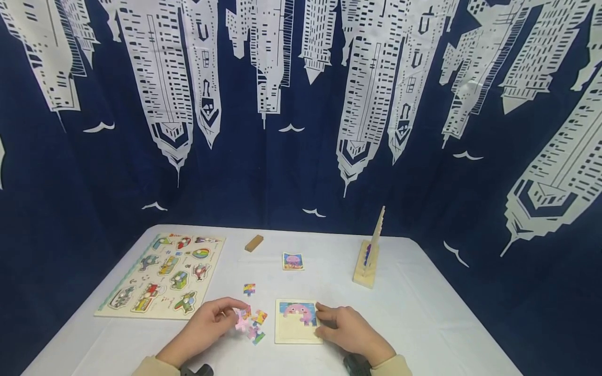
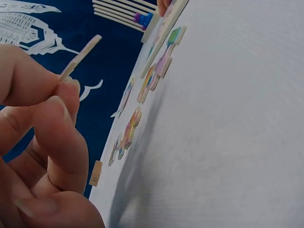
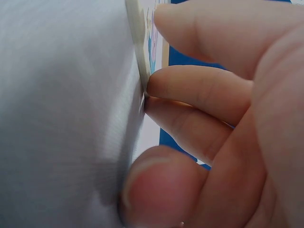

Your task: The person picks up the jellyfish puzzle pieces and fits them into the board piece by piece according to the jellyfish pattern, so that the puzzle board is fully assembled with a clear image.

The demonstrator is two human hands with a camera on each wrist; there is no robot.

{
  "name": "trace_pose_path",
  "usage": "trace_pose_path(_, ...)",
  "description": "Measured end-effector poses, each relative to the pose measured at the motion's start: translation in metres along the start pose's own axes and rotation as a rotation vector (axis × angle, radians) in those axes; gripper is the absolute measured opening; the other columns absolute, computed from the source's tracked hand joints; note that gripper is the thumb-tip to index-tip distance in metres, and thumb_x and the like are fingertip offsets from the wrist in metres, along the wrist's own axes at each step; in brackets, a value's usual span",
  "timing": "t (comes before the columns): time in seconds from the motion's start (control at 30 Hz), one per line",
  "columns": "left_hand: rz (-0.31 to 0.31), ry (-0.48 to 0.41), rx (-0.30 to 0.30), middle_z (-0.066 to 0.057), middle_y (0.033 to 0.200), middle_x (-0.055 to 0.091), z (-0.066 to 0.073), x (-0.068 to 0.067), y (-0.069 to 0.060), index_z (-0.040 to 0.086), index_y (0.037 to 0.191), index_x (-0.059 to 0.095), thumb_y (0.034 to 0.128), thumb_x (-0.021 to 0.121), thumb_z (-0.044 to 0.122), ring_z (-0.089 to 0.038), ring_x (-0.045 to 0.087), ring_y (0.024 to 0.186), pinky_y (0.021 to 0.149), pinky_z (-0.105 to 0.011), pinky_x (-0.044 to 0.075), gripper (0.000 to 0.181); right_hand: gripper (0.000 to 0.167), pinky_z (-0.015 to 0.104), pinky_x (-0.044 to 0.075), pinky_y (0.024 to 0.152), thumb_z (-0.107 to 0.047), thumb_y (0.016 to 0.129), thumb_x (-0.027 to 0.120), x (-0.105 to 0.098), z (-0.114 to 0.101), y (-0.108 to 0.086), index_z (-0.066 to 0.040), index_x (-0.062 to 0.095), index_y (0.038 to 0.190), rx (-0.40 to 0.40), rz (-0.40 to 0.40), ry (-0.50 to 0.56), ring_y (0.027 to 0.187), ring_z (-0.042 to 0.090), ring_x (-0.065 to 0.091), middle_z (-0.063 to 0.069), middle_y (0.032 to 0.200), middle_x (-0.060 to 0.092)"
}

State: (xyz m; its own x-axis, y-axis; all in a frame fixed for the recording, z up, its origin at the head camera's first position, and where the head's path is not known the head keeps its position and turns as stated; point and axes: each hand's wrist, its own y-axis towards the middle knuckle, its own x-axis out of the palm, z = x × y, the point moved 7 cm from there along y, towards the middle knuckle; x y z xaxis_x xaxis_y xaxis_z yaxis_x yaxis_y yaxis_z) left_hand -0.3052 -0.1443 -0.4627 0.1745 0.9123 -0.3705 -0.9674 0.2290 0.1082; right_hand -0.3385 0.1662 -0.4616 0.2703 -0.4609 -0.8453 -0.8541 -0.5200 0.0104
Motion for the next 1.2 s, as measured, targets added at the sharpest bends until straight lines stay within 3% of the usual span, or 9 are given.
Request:
trace_pose_path(0.1,-0.005,0.015,-0.003,-0.003,0.088,0.062,-0.003,0.002,0.0,0.01,0.118,0.071,0.0943,0.07,0.013,-0.004,0.046,0.054,0.05,-0.02,0.042,0.024,0.047,0.058,0.047,0.105,-0.039,0.093,0.074,0.0,-0.001,0.0,-0.006,0.073,0.127,0.001,-0.002,0.005,0.136,0.034,0.056,0.006,0.145,0.061)
trace_pose_path(0.4,-0.04,0.003,-0.007,-0.003,0.082,0.066,-0.006,0.004,0.0,0.005,0.105,0.062,0.0901,0.077,0.018,-0.003,0.047,0.055,0.054,-0.02,0.043,0.025,0.047,0.058,0.047,0.105,-0.038,0.093,0.074,-0.001,-0.003,0.0,-0.006,0.072,0.127,0.002,-0.008,0.014,0.136,0.034,0.056,0.007,0.145,0.061)
trace_pose_path(0.6,0.015,0.031,-0.003,-0.003,0.081,0.068,-0.005,0.001,0.0,0.01,0.116,0.071,0.0935,0.076,0.025,-0.005,0.049,0.052,0.05,-0.022,0.045,0.028,0.046,0.059,0.045,0.106,-0.038,0.093,0.075,-0.001,-0.003,0.0,-0.007,0.073,0.126,0.025,-0.015,0.015,0.137,0.034,0.055,0.006,0.145,0.061)
trace_pose_path(0.73,0.063,0.04,-0.017,-0.003,0.081,0.07,-0.006,-0.001,0.0,0.012,0.102,0.075,0.0914,0.078,0.027,-0.007,0.053,0.054,0.051,-0.024,0.049,0.019,0.046,0.06,0.045,0.106,-0.037,0.092,0.075,-0.001,-0.003,0.0,-0.006,0.073,0.126,0.024,-0.014,0.017,0.137,0.035,0.055,0.006,0.145,0.061)
trace_pose_path(0.83,0.131,0.066,-0.035,0.001,0.085,0.071,-0.005,-0.003,0.001,0.015,0.093,0.074,0.0885,0.081,0.031,-0.007,0.051,0.054,0.051,-0.023,0.047,0.017,0.046,0.06,0.045,0.106,-0.037,0.092,0.075,-0.001,-0.002,0.0,-0.007,0.073,0.126,0.023,-0.015,0.018,0.137,0.035,0.055,0.006,0.146,0.061)
trace_pose_path(1.0,0.239,0.094,-0.055,0.005,0.085,0.071,-0.002,-0.006,0.002,0.019,0.089,0.075,0.0858,0.084,0.035,-0.008,0.052,0.062,0.055,-0.022,0.044,0.018,0.046,0.06,0.044,0.107,-0.037,0.092,0.075,0.001,0.0,0.0,-0.007,0.073,0.127,0.015,-0.012,0.029,0.137,0.036,0.054,0.007,0.145,0.061)
trace_pose_path(1.2,0.193,-0.004,-0.034,-0.001,0.086,0.069,-0.002,0.004,0.009,0.012,0.104,0.075,0.0911,0.078,0.024,-0.009,0.057,0.066,0.058,-0.022,0.047,0.018,0.046,0.058,0.045,0.107,-0.038,0.093,0.075,-0.002,-0.001,0.0,-0.006,0.073,0.126,-0.019,-0.001,0.02,0.135,0.035,0.056,0.009,0.144,0.061)
